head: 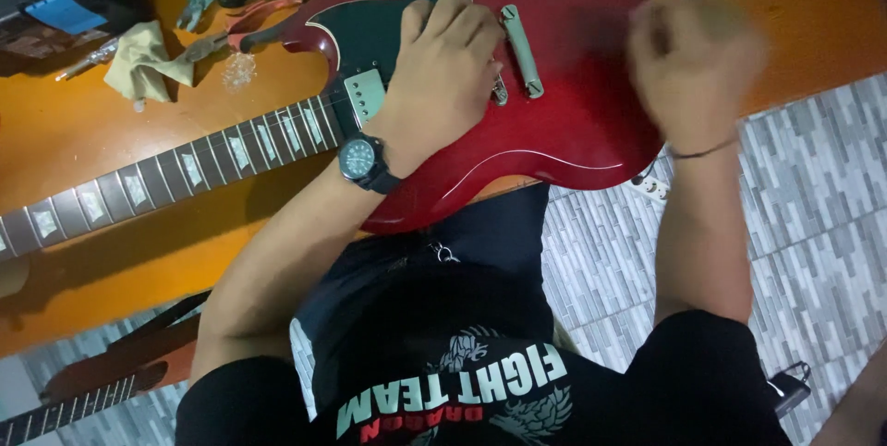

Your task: Restringing an electric guitar by threading new strings through the bridge and winding them at the headstock using a manual winder.

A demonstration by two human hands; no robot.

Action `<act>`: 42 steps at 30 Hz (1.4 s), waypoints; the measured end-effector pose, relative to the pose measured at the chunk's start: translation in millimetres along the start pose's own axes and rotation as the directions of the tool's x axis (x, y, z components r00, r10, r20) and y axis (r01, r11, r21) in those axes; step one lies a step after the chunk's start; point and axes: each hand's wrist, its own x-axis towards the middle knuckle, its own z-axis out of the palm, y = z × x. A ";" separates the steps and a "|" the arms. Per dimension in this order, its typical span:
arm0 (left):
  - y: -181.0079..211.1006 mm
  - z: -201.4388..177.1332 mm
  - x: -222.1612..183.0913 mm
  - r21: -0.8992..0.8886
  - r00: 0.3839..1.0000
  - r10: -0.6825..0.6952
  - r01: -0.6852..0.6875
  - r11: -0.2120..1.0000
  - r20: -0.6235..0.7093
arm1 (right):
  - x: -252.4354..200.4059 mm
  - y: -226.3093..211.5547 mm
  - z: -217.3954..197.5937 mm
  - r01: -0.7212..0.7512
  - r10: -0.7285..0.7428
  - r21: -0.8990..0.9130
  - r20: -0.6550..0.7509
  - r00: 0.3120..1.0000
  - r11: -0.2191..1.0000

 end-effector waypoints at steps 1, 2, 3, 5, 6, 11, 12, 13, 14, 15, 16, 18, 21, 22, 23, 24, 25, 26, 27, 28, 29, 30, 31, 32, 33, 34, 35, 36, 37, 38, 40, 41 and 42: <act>-3.6 1.6 -0.5 -0.015 1.000 -0.005 0.005 1.000 -0.005 | 14.6 -33.2 -12.2 0.011 -0.025 0.355 0.035 0.999 0.935; -3.9 1.1 -0.5 -0.017 1.000 -0.007 0.007 1.000 0.001 | 17.4 -39.9 -8.0 0.007 -0.023 0.357 0.040 0.999 0.934; -4.8 0.7 -0.7 -0.050 1.000 -0.021 0.022 0.999 0.013 | 20.2 -47.0 -3.3 -0.112 0.015 0.482 0.202 0.979 0.869; -6.8 0.4 -2.1 -0.088 0.999 -0.043 0.045 0.995 0.031 | 26.7 -56.6 1.2 -0.247 0.019 0.577 0.371 0.928 0.778; -8.1 0.9 -2.5 -0.111 0.999 -0.030 0.032 0.993 0.017 | 30.6 -58.4 1.3 -0.266 0.004 0.604 0.400 0.917 0.751; -8.8 1.2 -6.9 -0.151 0.999 -0.037 0.036 0.988 -0.007 | 39.2 -66.0 -0.2 -0.313 -0.030 0.672 0.447 0.894 0.671; -8.9 1.5 -7.4 -0.184 0.999 -0.049 0.047 0.982 -0.003 | 39.5 -66.7 -0.3 -0.337 -0.019 0.658 0.471 0.882 0.673; -8.6 1.6 -7.8 -0.217 0.998 -0.060 0.059 0.974 0.001 | 39.8 -67.2 -0.8 -0.360 -0.009 0.644 0.495 0.869 0.675; -8.9 2.2 -7.8 -0.219 0.998 -0.061 0.060 0.974 0.002 | 39.8 -67.7 -0.8 -0.361 -0.010 0.642 0.498 0.867 0.676; -8.9 2.7 -7.7 -0.214 0.998 -0.060 0.058 0.975 0.000 | 39.8 -68.0 -1.1 -0.377 -0.004 0.643 0.508 0.861 0.667; -9.1 2.8 -7.7 -0.208 0.998 -0.057 0.055 0.977 -0.002 | 39.8 -68.6 -1.4 -0.392 0.003 0.644 0.517 0.856 0.657; -9.4 5.3 -7.7 -0.207 0.998 -0.061 0.060 0.976 0.001 | 43.7 -71.8 -6.3 -0.408 -0.012 0.656 0.536 0.844 0.635; -9.4 6.3 -8.3 -0.201 0.998 -0.062 0.062 0.978 0.004 | 49.9 -77.4 -13.3 -0.413 -0.049 0.681 0.550 0.834 0.605; -9.8 6.1 -8.6 -0.196 0.998 -0.060 0.059 0.979 0.002 | 52.5 -79.6 -15.2 -0.402 -0.070 0.694 0.545 0.836 0.597; -10.5 7.5 -8.8 -0.196 0.998 -0.061 0.060 0.979 0.001 | 51.7 -77.8 -13.9 -0.401 -0.071 0.695 0.544 0.836 0.598; -11.2 8.8 -9.8 -0.194 0.998 -0.055 0.052 0.980 -0.008 | 51.1 -76.4 -12.3 -0.411 -0.082 0.698 0.556 0.827 0.587; -12.2 10.1 -11.1 -0.192 0.999 -0.048 0.044 0.980 -0.018 | 50.4 -75.3 -10.4 -0.421 -0.092 0.700 0.568 0.818 0.576; -10.6 8.1 -11.0 -0.192 0.998 -0.055 0.051 0.980 -0.018 | 50.3 -73.7 -9.7 -0.420 -0.099 0.701 0.570 0.816 0.576; -9.1 6.2 -10.8 -0.209 0.997 -0.070 0.066 0.976 -0.014 | 50.1 -72.1 -8.7 -0.332 -0.147 0.705 0.525 0.839 0.627; -7.5 4.4 -10.2 -0.227 0.996 -0.085 0.080 0.971 -0.010 | 50.2 -70.0 -7.9 -0.239 -0.198 0.703 0.480 0.855 0.670; -7.5 4.8 -9.9 -0.227 0.996 -0.092 0.087 0.970 -0.011 | 47.6 -65.4 -1.4 -0.237 -0.205 0.704 0.481 0.852 0.669; -7.5 5.3 -9.6 -0.228 0.996 -0.083 0.075 0.971 -0.026 | 44.8 -60.7 5.2 -0.115 -0.260 0.674 0.429 0.865 0.729; -7.5 5.7 -9.2 -0.228 0.996 -0.075 0.064 0.972 -0.041 | 42.1 -56.0 11.7 0.008 -0.319 0.633 0.380 0.868 0.774; -7.1 6.1 -9.2 -0.227 0.996 -0.080 0.068 0.971 -0.042 | 41.9 -52.1 14.4 0.011 -0.324 0.635 0.379 0.867 0.773; -6.6 6.4 -9.1 -0.212 0.995 -0.081 0.068 0.975 -0.054 | 41.8 -48.1 17.1 0.131 -0.389 0.586 0.339 0.857 0.800; -5.9 6.8 -9.1 -0.197 0.994 -0.083 0.068 0.978 -0.066 | 41.6 -44.1 19.7 0.249 -0.454 0.528 0.303 0.838 0.812; -6.3 7.6 -9.6 -0.196 0.994 -0.088 0.074 0.978 -0.067 | 42.5 -42.8 20.9 0.253 -0.459 0.531 0.302 0.836 0.809; -6.7 8.3 -9.7 -0.179 0.995 -0.075 0.061 0.982 -0.073 | 43.1 -41.4 21.8 0.329 -0.489 0.468 0.276 0.827 0.820; -6.8 8.9 -9.6 -0.162 0.995 -0.062 0.048 0.986 -0.079 | 43.7 -39.7 22.6 0.402 -0.520 0.400 0.252 0.816 0.824; -6.0 9.4 -9.4 -0.161 0.995 -0.063 0.050 0.986 -0.080 | 44.9 -38.2 25.0 0.403 -0.522 0.400 0.251 0.816 0.823; -4.0 10.3 -8.2 -0.152 0.993 -0.071 0.057 0.987 -0.090 | 47.2 -34.4 29.4 0.433 -0.530 0.334 0.300 0.793 0.837; -3.3 10.8 -7.7 -0.152 0.993 -0.071 0.057 0.987 -0.090 | 49.8 -34.9 29.4 0.434 -0.530 0.333 0.300 0.793 0.837; -3.2 11.0 -6.8 -0.147 0.994 -0.068 0.054 0.988 -0.089 | 53.0 -35.5 29.7 0.429 -0.543 0.364 0.317 0.777 0.827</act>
